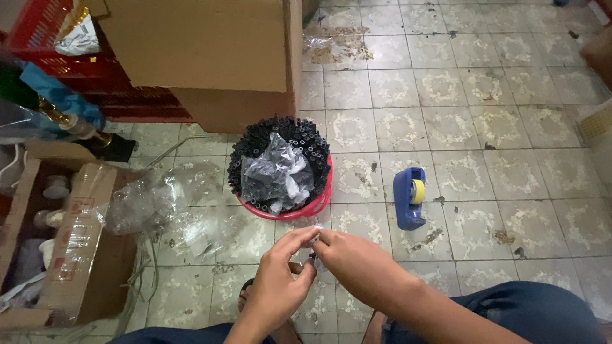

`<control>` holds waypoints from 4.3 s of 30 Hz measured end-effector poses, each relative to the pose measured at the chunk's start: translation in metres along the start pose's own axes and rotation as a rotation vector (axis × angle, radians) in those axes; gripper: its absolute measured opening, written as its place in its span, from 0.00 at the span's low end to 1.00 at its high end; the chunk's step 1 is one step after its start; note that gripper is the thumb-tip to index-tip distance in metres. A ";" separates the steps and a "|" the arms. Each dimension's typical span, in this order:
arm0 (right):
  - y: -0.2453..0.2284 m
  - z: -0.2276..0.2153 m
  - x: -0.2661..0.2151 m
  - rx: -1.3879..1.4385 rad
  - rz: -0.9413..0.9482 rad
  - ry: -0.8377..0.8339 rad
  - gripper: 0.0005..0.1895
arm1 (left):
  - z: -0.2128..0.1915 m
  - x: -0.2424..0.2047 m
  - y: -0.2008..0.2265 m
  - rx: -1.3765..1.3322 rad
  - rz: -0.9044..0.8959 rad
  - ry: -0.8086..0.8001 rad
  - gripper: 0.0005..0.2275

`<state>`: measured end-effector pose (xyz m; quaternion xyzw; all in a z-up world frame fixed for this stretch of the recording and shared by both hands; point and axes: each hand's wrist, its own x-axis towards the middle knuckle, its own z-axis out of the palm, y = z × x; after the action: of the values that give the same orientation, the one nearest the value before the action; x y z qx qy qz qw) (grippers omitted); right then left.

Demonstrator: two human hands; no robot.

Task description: The person organizes black rods and plastic bags into a bin, handling them one at a time and placing some rods into bags.

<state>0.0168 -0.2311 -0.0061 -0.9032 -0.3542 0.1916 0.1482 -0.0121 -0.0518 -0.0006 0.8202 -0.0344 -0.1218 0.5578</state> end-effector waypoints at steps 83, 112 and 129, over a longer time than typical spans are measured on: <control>0.062 -0.038 -0.020 0.540 0.238 0.013 0.36 | -0.005 0.025 -0.041 -0.174 -0.114 0.602 0.07; 0.047 0.039 0.030 0.667 0.319 0.214 0.04 | -0.028 0.021 -0.021 -0.633 -0.221 0.952 0.13; 0.043 0.063 0.031 1.141 0.674 0.313 0.08 | -0.011 0.015 -0.020 -0.392 -0.249 0.877 0.11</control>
<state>0.0343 -0.2316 -0.0870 -0.7619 0.1285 0.2513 0.5830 0.0035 -0.0375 -0.0177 0.6716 0.3253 0.1649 0.6449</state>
